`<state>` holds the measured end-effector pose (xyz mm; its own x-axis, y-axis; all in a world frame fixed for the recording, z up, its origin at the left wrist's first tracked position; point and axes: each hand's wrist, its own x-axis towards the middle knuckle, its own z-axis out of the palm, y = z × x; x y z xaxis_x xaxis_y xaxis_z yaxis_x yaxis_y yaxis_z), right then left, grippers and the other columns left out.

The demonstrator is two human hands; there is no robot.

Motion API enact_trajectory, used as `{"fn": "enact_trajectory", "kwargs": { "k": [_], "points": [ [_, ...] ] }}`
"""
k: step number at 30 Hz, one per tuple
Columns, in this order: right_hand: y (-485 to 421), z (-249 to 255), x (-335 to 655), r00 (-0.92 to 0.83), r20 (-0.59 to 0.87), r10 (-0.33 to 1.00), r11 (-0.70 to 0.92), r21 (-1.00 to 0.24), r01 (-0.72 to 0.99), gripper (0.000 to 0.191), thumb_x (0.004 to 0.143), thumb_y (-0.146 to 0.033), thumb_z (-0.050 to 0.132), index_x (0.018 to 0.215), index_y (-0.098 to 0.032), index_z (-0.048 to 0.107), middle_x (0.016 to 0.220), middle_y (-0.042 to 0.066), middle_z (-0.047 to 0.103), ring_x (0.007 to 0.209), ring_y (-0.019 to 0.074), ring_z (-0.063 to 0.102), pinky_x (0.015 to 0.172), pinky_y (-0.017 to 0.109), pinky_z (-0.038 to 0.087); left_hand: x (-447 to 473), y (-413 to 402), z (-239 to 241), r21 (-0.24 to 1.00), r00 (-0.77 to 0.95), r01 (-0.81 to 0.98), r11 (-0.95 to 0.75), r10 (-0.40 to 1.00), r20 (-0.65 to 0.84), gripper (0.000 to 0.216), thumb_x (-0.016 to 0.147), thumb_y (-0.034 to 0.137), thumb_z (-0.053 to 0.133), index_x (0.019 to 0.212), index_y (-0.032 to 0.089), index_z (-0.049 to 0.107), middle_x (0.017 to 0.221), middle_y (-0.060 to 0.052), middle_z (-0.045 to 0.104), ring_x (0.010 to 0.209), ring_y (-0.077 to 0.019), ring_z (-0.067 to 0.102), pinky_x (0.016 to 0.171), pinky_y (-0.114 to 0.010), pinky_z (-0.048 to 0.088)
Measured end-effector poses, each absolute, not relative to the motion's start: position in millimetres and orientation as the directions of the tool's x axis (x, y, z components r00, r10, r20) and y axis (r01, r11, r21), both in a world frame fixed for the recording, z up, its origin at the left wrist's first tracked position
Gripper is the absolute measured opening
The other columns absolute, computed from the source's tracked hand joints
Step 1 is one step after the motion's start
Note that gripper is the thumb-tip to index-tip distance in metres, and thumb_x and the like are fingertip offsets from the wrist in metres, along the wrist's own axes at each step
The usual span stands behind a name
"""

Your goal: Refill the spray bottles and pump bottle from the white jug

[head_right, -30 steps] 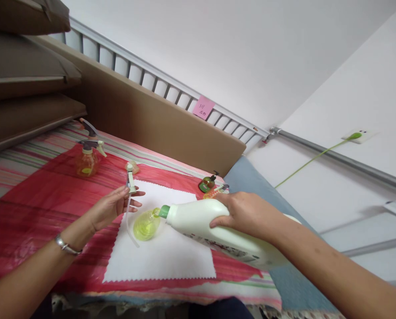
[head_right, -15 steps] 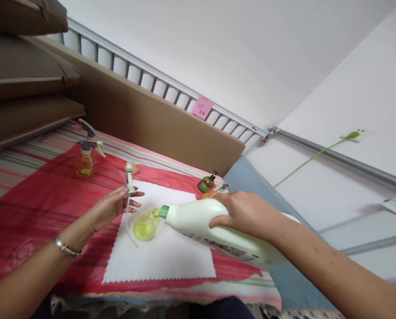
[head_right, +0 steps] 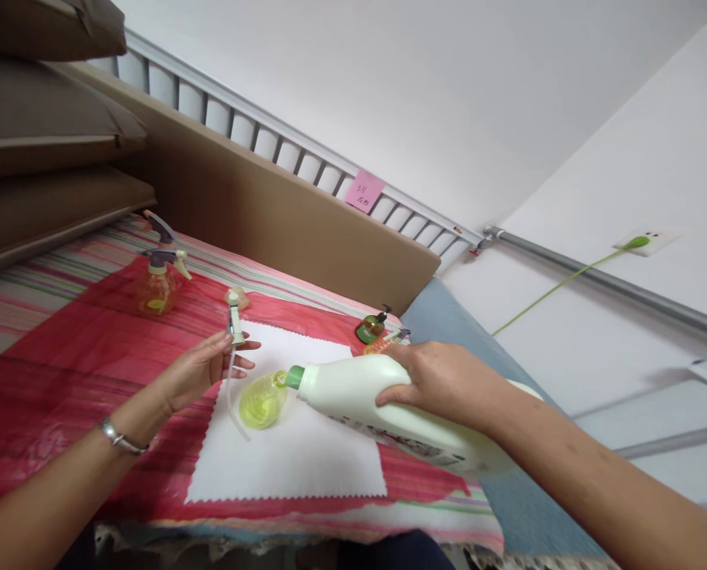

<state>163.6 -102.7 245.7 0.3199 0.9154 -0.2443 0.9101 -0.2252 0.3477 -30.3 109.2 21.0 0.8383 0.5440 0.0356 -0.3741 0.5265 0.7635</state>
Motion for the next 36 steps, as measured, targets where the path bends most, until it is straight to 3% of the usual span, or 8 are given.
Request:
{"fn": "enact_trajectory", "kwargs": {
  "k": [26,36],
  "points": [
    [-103.7,244.8,164.4,0.310,-0.220,0.925,-0.220,0.354,0.909,0.046,0.075,-0.064,0.051,0.094,-0.023,0.061,0.079,0.008,0.069,0.069,0.0257,0.063,0.055,0.030,0.040,-31.9,108.7,22.6,0.768,0.830,-0.381,0.515,0.557,0.038,0.025,0.083,0.033,0.056,0.103,0.018,0.056,0.113,-0.014,0.063,0.078,-0.0198,0.067,0.069,-0.031,0.053],
    [-112.2,234.9,169.0,0.346,-0.210,0.914,-0.284,0.278,0.918,0.049,0.074,-0.067,0.048,0.095,-0.025,0.061,0.078,0.005,0.069,0.070,0.0246,0.063,0.056,0.029,0.042,-31.2,109.6,21.0,0.767,0.833,-0.377,0.520,0.552,0.036,0.025,0.083,0.034,0.055,0.103,0.018,0.055,0.114,-0.014,0.062,0.079,-0.0198,0.067,0.069,-0.031,0.053]
  ]
}}
